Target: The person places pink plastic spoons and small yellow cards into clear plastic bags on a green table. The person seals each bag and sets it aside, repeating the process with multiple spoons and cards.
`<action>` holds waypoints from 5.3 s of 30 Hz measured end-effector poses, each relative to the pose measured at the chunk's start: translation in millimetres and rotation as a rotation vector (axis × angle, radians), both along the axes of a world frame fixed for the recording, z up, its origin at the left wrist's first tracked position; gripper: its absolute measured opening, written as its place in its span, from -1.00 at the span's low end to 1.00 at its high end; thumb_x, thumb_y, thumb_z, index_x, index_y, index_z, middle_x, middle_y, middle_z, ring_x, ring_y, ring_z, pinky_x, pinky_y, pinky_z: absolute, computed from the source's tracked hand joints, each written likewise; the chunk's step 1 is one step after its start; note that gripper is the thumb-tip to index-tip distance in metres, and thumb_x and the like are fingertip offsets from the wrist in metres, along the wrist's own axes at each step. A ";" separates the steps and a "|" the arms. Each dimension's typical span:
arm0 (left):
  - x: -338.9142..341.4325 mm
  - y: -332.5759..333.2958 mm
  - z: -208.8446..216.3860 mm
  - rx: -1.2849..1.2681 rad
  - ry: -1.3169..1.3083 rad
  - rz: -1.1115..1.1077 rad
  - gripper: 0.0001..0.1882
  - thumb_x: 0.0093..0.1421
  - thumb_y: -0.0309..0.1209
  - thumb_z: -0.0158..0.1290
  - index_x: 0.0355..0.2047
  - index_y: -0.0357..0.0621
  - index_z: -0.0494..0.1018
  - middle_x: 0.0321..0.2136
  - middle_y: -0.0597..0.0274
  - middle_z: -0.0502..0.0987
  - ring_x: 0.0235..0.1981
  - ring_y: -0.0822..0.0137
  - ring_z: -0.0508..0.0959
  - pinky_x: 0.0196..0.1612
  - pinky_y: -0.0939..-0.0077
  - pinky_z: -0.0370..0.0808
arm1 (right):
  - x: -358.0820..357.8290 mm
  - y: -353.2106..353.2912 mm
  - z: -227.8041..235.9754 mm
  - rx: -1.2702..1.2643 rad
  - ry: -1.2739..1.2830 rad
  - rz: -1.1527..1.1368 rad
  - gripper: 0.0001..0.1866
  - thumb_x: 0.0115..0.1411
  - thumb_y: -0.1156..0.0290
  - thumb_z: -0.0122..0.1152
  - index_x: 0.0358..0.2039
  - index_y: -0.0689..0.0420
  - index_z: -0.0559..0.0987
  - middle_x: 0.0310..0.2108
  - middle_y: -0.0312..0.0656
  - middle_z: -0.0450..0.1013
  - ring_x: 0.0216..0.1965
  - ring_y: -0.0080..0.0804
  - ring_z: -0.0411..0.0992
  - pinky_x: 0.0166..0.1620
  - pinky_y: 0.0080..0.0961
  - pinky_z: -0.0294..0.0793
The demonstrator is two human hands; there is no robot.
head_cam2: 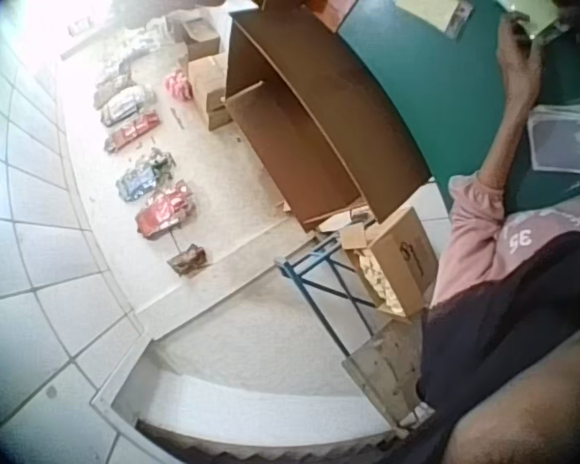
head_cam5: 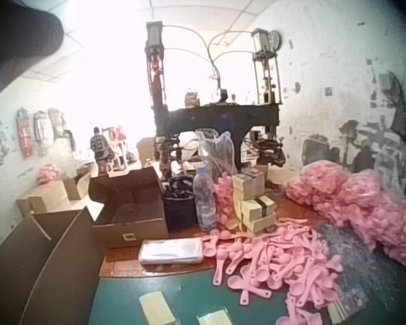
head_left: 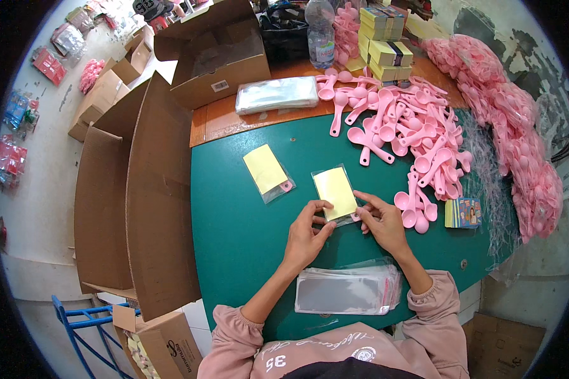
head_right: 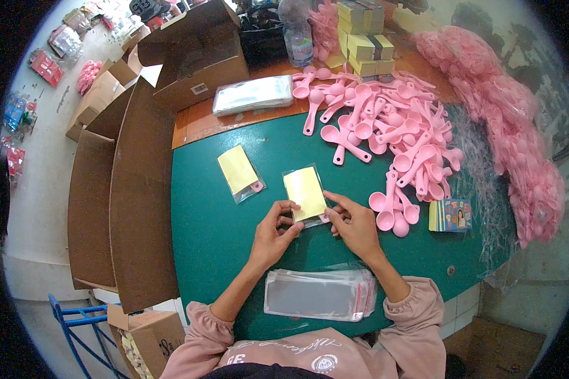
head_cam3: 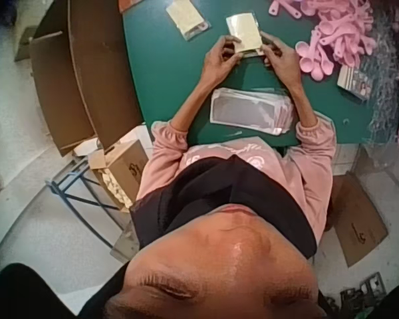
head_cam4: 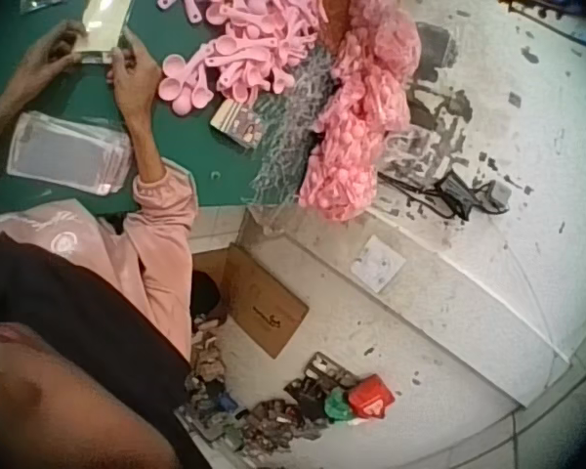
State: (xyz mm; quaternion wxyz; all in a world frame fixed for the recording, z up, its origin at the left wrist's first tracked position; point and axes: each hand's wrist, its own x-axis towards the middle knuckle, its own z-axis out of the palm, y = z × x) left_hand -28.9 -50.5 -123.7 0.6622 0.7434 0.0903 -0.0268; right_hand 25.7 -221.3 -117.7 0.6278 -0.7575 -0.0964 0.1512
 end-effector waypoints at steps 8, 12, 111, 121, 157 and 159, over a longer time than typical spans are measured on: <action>10.0 49.0 10.7 0.287 -0.163 0.185 -0.47 -0.03 -0.51 0.09 0.01 -0.10 0.27 -0.19 0.09 0.43 -0.33 0.35 0.48 -0.37 0.52 0.42 | 24.3 -39.5 11.7 -0.708 -0.741 -0.300 -0.64 0.00 0.44 0.15 -0.14 0.19 0.43 -0.36 -0.05 0.37 -0.34 -0.19 0.38 -0.27 -0.37 0.38; -1.0 50.0 30.6 1.067 -0.448 0.388 -0.58 -0.01 -0.46 0.09 -0.08 -0.11 0.34 -0.12 0.10 0.37 -0.25 0.18 0.45 -0.15 0.34 0.39 | 30.3 -60.3 8.7 -0.963 -0.661 -0.348 -0.63 0.00 0.43 0.15 -0.14 0.21 0.39 -0.29 0.01 0.35 -0.27 -0.08 0.36 -0.21 -0.29 0.35; 9.4 18.2 1.6 -0.325 0.061 -0.377 -0.73 0.19 -0.39 -0.08 -0.19 -0.34 0.42 -0.36 0.19 0.52 -0.34 0.49 0.49 -0.25 0.64 0.43 | -14.2 -3.9 4.2 0.136 -0.282 0.354 -0.33 0.06 -0.19 -0.08 -0.09 0.19 0.39 0.07 0.02 0.18 -0.02 -0.21 0.25 -0.11 -0.45 0.30; 5.9 15.3 4.8 -0.404 0.039 -0.364 -0.71 0.20 -0.42 -0.13 -0.13 -0.38 0.37 -0.27 0.11 0.49 -0.29 0.41 0.51 -0.22 0.64 0.47 | -8.4 -3.4 0.1 0.160 -0.333 0.512 -0.53 0.11 0.03 0.02 -0.15 0.15 0.45 0.09 -0.07 0.15 -0.08 -0.33 0.30 -0.09 -0.48 0.30; 12.8 34.8 -3.8 -0.740 0.065 -0.429 -0.60 0.27 -0.32 -0.26 -0.06 -0.47 0.23 -0.18 -0.13 0.41 -0.15 0.23 0.48 -0.08 0.50 0.46 | -2.1 -185.0 34.9 -0.831 -0.714 -0.388 -0.79 0.13 0.34 0.00 -0.33 0.21 0.49 -0.26 -0.13 0.36 -0.23 -0.22 0.37 -0.16 -0.38 0.34; 13.7 33.5 -1.2 -0.718 0.085 -0.430 -0.60 0.26 -0.32 -0.26 -0.05 -0.45 0.23 -0.18 -0.12 0.41 -0.16 0.24 0.48 -0.09 0.50 0.47 | 9.5 -219.1 21.5 -1.262 -0.703 -0.728 -0.68 0.14 0.21 -0.03 -0.30 0.22 0.49 -0.20 -0.03 0.35 -0.19 -0.06 0.33 -0.11 -0.27 0.28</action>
